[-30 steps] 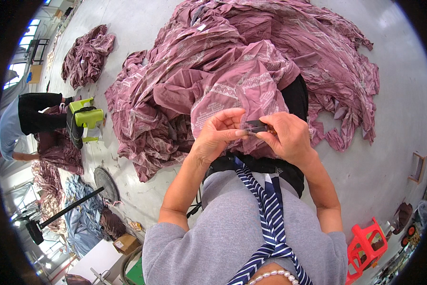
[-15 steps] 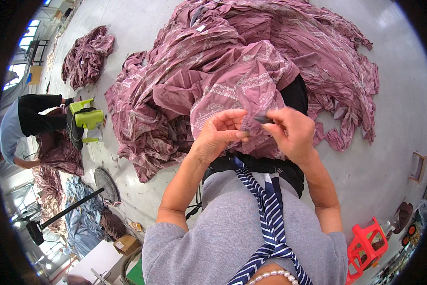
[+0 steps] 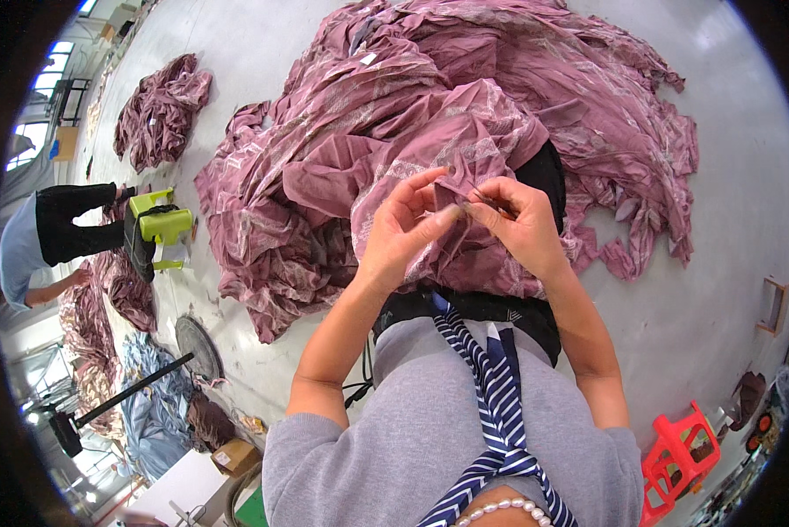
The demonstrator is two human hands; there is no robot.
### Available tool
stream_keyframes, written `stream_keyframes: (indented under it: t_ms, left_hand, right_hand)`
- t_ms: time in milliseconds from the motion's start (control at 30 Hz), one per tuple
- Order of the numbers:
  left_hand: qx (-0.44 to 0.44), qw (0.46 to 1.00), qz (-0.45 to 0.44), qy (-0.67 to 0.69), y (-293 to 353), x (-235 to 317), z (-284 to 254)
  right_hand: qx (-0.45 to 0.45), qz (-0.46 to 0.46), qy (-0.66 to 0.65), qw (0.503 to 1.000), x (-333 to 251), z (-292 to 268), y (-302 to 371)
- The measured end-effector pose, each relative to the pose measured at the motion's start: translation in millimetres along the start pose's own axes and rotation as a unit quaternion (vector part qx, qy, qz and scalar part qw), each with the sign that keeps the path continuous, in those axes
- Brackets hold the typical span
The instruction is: The person repeatedly picks up pieces of dusty pink patterned fabric from a large pile and uses a small handheld tool to trim loose threads and edges. The person handles the fabric one piece at a time, turning it over and snipping small areas before placing it back on the pile.
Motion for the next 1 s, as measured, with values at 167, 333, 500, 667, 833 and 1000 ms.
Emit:
stream_keyframes:
  t_ms: [167, 333, 500, 667, 833, 1000]
  left_hand:
    - [0.004, 0.997, 0.044, -0.067, 0, 14, 5]
    - [0.036, 0.987, 0.024, -0.152, -1, 17, -33]
    - [-0.001, 0.98, 0.079, -0.182, -13, 31, -18]
    - [0.0, 0.997, -0.045, 0.066, -14, 2, -15]
    - [-0.014, 0.995, -0.044, 0.085, -18, -3, -9]
    - [-0.026, 0.999, -0.039, 0.027, -19, 1, -6]
  right_hand:
    - [-0.023, 0.018, -0.076, 0.997, -2, 6, -10]
    - [-0.011, 0.018, -0.187, 0.982, -4, -7, -12]
    - [-0.024, 0.038, -0.215, 0.976, 10, -5, -14]
    - [-0.008, 0.026, -0.223, 0.975, 11, -10, -16]
    - [0.012, -0.007, -0.161, 0.987, -1, -25, -14]
    - [0.017, -0.01, -0.112, 0.994, -5, -36, -10]
Point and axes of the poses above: each hand's wrist, its own y-axis away from the middle knuckle, its own z-axis out of the palm, x = y × z, the point moved 10 cm from there along -y, towards the middle knuckle, and after that the axes turned 5 degrees about -x, right-handed, at the moved point
